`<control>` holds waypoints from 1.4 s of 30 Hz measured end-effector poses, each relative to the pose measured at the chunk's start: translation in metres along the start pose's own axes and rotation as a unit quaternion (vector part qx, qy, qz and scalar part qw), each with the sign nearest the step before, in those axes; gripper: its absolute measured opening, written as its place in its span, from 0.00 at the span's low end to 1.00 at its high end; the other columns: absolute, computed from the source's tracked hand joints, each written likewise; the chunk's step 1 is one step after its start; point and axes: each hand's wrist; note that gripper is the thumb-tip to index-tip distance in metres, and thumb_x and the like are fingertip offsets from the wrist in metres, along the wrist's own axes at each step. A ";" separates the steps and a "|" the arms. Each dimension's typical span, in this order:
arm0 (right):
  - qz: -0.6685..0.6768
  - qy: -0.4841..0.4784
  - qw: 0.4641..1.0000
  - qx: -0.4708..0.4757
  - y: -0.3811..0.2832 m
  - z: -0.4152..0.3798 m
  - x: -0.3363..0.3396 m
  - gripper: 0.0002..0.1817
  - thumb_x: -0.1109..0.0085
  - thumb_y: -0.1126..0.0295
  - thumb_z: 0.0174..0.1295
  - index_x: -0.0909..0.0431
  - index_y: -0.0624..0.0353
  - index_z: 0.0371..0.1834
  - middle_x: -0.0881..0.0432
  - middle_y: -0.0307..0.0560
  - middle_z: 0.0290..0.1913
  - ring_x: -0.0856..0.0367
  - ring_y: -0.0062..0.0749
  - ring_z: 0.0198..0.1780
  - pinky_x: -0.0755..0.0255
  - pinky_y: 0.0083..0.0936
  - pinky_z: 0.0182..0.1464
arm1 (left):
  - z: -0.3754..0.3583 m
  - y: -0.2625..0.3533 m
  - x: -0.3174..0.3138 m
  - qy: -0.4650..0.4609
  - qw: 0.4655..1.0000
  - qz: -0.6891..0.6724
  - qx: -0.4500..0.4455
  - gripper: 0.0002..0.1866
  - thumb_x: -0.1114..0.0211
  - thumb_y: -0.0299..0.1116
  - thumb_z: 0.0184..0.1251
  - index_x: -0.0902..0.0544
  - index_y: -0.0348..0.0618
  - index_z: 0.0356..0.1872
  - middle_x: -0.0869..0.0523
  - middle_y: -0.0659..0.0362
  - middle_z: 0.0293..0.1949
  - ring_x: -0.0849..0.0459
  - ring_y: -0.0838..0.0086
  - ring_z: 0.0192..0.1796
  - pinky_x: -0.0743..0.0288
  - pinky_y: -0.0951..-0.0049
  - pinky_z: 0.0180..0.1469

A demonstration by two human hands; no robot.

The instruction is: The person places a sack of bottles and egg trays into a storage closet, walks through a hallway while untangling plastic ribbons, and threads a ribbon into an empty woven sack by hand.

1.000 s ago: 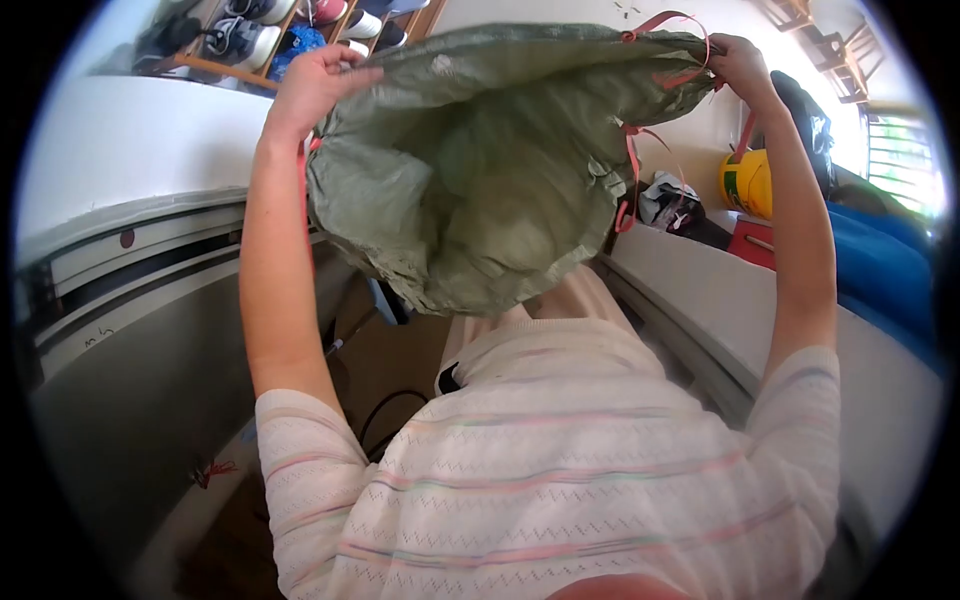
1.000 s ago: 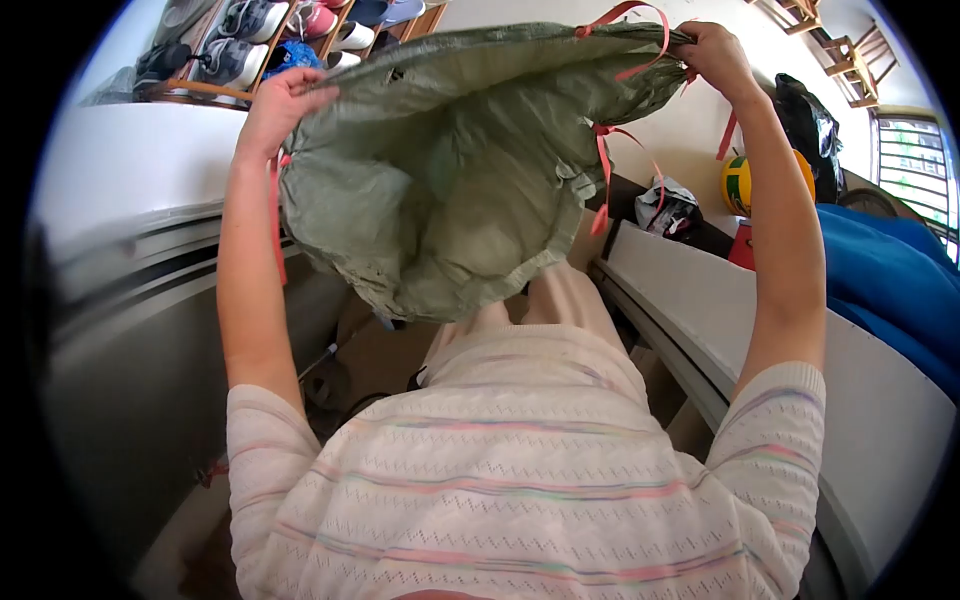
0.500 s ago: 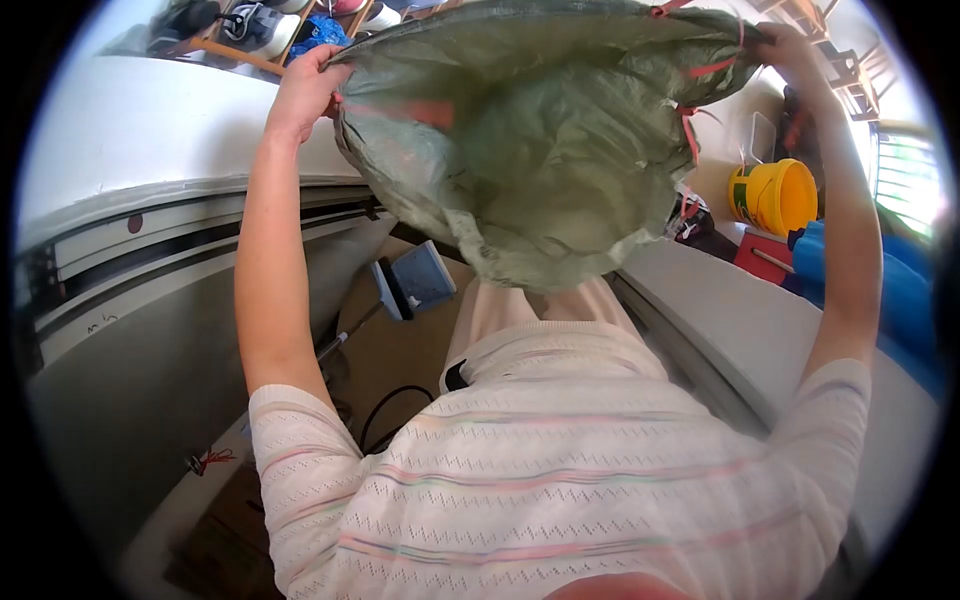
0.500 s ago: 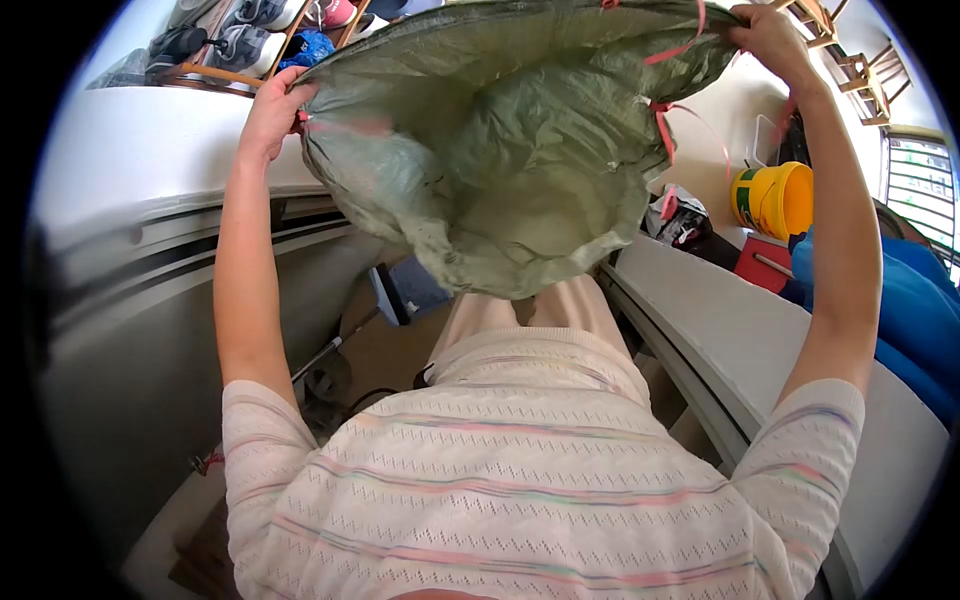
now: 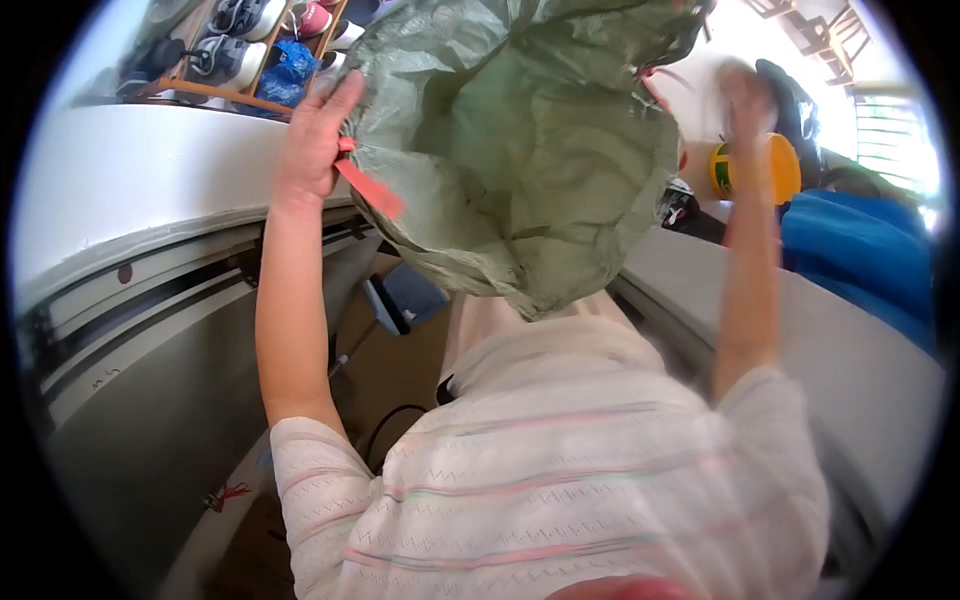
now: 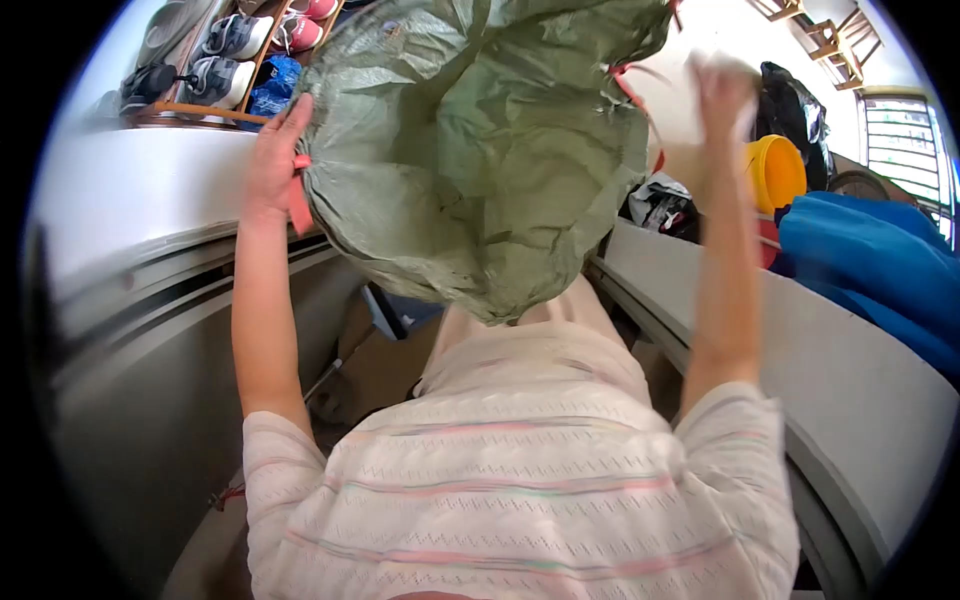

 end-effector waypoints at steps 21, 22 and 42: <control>0.578 -0.061 0.794 -0.176 0.047 0.003 0.040 0.14 0.49 0.60 0.60 0.29 0.46 0.48 0.24 0.38 0.37 0.25 0.30 0.38 0.32 0.29 0.39 | 0.018 -0.083 0.121 0.236 0.960 -0.150 0.004 0.19 0.42 0.41 0.60 0.27 0.39 0.46 0.22 0.57 0.41 0.20 0.71 0.38 0.25 0.74 0.32; 0.583 -0.056 0.791 -0.175 0.035 -0.001 0.039 0.15 0.50 0.59 0.61 0.30 0.46 0.49 0.24 0.41 0.41 0.25 0.32 0.40 0.32 0.30 0.40 | 0.025 -0.095 0.135 0.229 0.966 -0.117 0.003 0.19 0.41 0.42 0.59 0.27 0.39 0.46 0.22 0.58 0.40 0.20 0.72 0.36 0.26 0.75 0.30; 0.592 -0.166 0.776 -0.143 0.050 0.023 0.061 0.18 0.60 0.59 0.64 0.34 0.50 0.55 0.34 0.54 0.58 0.34 0.49 0.58 0.37 0.44 0.57 | -0.002 -0.070 0.101 0.210 0.968 0.125 0.062 0.17 0.38 0.42 0.56 0.24 0.41 0.42 0.21 0.61 0.35 0.24 0.76 0.29 0.33 0.79 0.18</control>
Point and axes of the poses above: each hand's wrist, its own z-axis towards the middle knuckle, its own x-axis out of the back of the hand, y = z × x
